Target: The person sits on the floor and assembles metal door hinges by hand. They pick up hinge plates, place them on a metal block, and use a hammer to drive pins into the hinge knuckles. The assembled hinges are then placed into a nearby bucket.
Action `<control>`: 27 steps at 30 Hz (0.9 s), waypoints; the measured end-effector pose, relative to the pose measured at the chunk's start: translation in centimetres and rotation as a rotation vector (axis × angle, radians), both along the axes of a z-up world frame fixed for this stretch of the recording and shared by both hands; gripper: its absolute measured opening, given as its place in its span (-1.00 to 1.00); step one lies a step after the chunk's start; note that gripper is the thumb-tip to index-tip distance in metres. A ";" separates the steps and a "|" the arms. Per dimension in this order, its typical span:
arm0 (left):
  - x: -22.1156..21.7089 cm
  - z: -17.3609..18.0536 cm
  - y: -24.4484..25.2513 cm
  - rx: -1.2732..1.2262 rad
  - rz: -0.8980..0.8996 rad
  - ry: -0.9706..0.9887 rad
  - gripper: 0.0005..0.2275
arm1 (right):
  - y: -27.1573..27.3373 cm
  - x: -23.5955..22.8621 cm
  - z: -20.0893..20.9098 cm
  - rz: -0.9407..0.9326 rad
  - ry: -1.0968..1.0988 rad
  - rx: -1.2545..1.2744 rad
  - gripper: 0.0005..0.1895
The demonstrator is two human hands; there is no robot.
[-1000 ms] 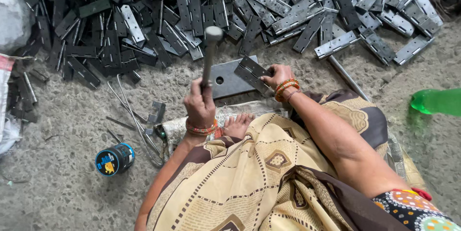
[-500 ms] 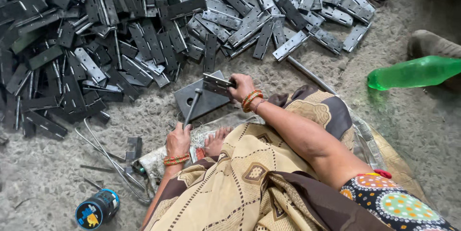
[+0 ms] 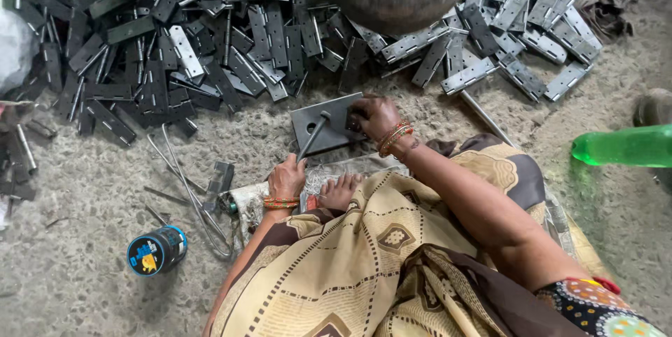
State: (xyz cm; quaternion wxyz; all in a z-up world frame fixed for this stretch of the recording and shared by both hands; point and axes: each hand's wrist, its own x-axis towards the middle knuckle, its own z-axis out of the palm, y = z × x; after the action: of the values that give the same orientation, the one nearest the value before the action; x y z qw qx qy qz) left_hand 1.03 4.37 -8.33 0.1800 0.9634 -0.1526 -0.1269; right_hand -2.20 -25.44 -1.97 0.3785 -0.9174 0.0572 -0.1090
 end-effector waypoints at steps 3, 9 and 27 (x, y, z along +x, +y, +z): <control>-0.7 0.4 0.6 -0.006 -0.001 -0.007 -0.70 | 1.2 0.8 -0.9 -0.055 0.018 0.011 -0.65; -0.4 -0.6 0.3 -0.001 0.036 0.023 -0.70 | 1.1 -0.6 -2.5 -0.106 -0.173 0.017 -0.64; -1.1 -1.4 2.2 0.219 0.006 -0.047 -0.62 | 5.1 -1.4 -8.1 -0.257 0.012 0.128 -0.56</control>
State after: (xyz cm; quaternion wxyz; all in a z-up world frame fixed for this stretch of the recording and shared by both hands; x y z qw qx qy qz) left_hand -0.07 6.59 -9.70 0.0703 0.9805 -0.1389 -0.1197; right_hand -3.63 -20.35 -10.11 0.4187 -0.8771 0.1834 -0.1471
